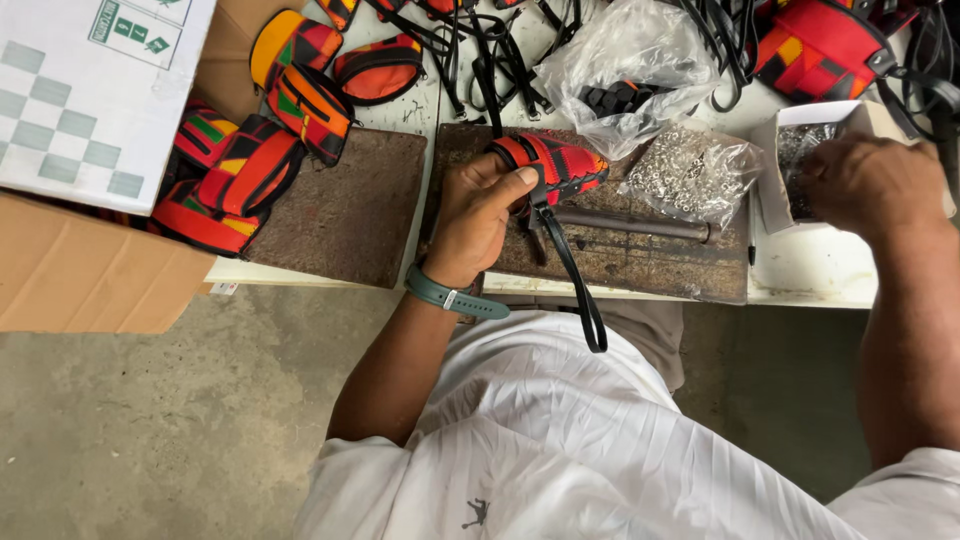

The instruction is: The person sits at a workbench assembling small colorful fabric pouches. They pick up a pouch, thread and attach a black strap clip to it, hammer a fastener on a metal bar with a hammer, and set the finished pouch aside with the others on the table.

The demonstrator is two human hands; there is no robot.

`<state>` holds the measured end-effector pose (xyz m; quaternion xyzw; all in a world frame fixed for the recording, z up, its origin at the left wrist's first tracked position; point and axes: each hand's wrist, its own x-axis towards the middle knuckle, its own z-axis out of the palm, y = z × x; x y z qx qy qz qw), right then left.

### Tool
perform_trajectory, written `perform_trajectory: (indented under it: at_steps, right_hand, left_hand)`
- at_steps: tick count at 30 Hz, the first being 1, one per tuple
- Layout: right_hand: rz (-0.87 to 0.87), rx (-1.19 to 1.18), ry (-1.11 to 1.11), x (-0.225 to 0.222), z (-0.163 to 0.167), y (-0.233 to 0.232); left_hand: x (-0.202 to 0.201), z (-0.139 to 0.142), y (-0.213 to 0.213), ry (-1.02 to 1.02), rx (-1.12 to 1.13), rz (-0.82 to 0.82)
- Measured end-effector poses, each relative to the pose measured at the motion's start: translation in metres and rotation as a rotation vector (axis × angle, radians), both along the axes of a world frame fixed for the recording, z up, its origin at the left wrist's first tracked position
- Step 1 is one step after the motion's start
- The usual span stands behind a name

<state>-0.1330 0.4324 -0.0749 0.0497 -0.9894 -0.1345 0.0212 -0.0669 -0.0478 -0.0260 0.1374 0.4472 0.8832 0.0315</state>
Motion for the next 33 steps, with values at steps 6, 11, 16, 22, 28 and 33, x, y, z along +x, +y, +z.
perform_trajectory:
  at_steps: [6, 11, 16, 22, 28, 33]
  right_hand:
    - [0.046, -0.228, 0.164, 0.025, 0.021, -0.005]
    - [0.094, -0.186, 0.162, 0.020, 0.023, 0.003]
    - [0.128, -0.456, 0.138, 0.026, 0.037, 0.007]
    - [0.199, -0.770, 0.165, 0.044, 0.066, -0.019]
    - [0.278, -1.416, 0.220, 0.072, 0.063, -0.095]
    - [0.277, -1.700, 0.092, 0.102, 0.063, -0.174]
  left_hand:
    - [0.003, -0.002, 0.007, 0.050, -0.049, 0.073]
    - [0.011, 0.008, 0.017, 0.077, -0.057, 0.063]
    - [0.018, 0.013, 0.019, 0.022, -0.019, 0.038]
    - [0.017, -0.002, 0.025, 0.028, -0.006, 0.104]
    - [0.024, -0.020, 0.032, 0.072, -0.033, 0.171]
    - [0.041, -0.030, 0.036, 0.057, -0.160, 0.221]
